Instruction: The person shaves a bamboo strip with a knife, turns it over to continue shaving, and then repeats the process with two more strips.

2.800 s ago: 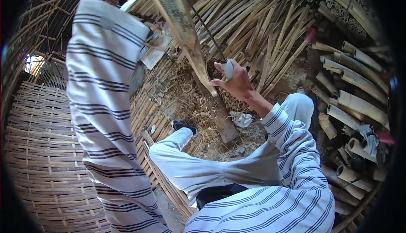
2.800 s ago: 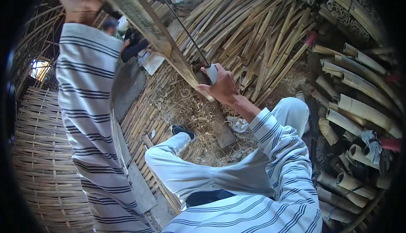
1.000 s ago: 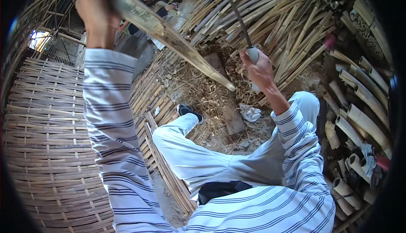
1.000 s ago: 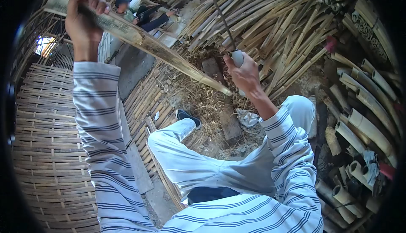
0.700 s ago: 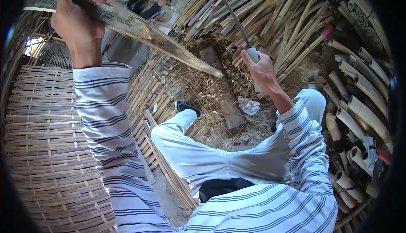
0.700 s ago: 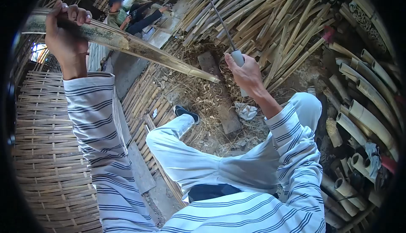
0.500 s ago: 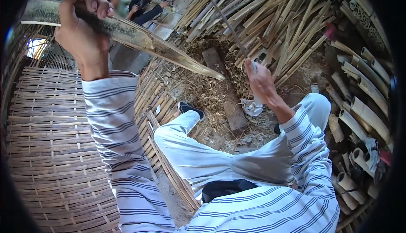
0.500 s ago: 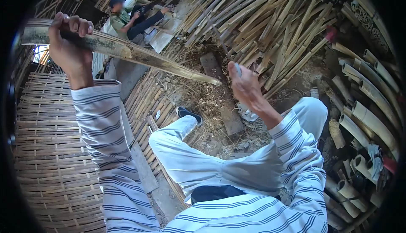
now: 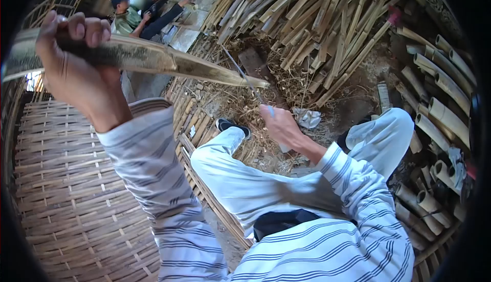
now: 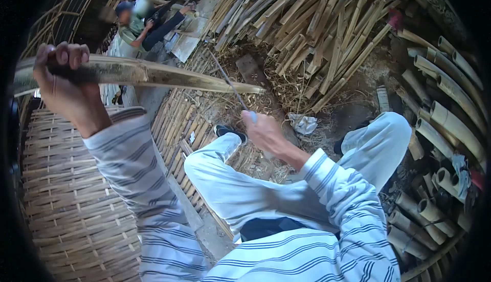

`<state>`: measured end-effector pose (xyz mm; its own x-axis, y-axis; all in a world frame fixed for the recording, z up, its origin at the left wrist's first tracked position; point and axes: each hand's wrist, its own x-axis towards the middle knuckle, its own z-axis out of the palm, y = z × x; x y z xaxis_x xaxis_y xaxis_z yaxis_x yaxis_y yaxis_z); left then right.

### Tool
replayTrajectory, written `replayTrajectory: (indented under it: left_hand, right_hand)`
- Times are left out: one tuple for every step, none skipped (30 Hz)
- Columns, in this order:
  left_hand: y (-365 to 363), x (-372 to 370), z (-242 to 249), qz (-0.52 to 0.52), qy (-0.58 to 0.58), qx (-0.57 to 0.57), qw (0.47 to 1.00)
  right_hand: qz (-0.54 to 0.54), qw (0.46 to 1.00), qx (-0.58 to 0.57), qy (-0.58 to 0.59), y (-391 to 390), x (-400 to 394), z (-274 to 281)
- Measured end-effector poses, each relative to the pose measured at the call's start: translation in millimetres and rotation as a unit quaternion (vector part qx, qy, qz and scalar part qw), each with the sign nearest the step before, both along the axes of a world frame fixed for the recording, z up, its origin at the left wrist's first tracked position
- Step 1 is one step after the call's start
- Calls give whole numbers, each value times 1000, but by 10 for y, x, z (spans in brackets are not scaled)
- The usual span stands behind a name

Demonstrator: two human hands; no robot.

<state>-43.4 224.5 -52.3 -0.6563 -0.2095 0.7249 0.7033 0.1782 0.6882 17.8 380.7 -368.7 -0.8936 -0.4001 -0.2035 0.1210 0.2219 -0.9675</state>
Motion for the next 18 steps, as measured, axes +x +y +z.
replayTrajectory:
  left_hand:
    - [-10, -17, 34, -26, 4, -13, 1000]
    - [-37, -5, 49, -48, 4, -22, 999]
    - [-84, 22, 17, -61, -10, -26, 998]
    - [-120, 17, -1, -57, -4, -45, 997]
    - [-203, -3, 8, -64, -10, -48, 997]
    - [-312, -11, 39, -69, -17, -52, 996]
    - [-370, -22, 59, -77, -21, -59, 995]
    - [-388, 4, 59, -58, -20, -56, 997]
    - [-434, 37, 63, -25, -19, -35, 999]
    - [-523, 76, 46, -3, -5, -27, 1000]
    - [-600, 130, 27, 19, 5, -20, 1000]
    - [-623, 206, 21, 49, 8, -27, 998]
    - [-650, 246, 28, 76, 14, -36, 996]
    - [-749, 281, 48, 77, 24, -44, 996]
    - [-844, 329, 35, 85, 24, -50, 995]
    - [-817, 326, 3, 135, 46, -48, 989]
    - [-921, 346, -16, 116, 39, -47, 991]
    - [-1084, 382, 16, 95, 35, -46, 994]
  right_hand:
    - [5, 999, -9, -31, 8, -94, -78]
    - [1, 1000, -11, 7, 8, -65, -157]
    - [-3, 999, -28, 29, 26, -9, -10]
    - [-3, 998, -44, 47, 13, 59, 177]
    - [-6, 995, -60, 74, -40, 64, 273]
    - [-26, 994, -70, 75, -115, 107, 210]
    - [-45, 993, -81, 77, -188, 149, 150]
    - [-49, 995, -60, 66, -285, 135, -54]
    - [-55, 996, -39, 59, -399, 98, -299]
    - [-73, 996, -31, 30, -423, 62, -569]
    - [-91, 996, -23, 1, -446, 24, -836]
    - [-54, 997, 4, -51, -352, -27, -973]
    - [-19, 994, 30, -99, -317, -158, -902]
    - [-19, 996, 5, -84, -311, -111, -827]
    - [-5, 998, -15, -66, -347, -33, -648]
    - [11, 998, -33, -49, -410, 35, -489]
    - [25, 998, -50, -26, -464, 51, -436]
    - [36, 999, -33, -8, -512, 52, -465]
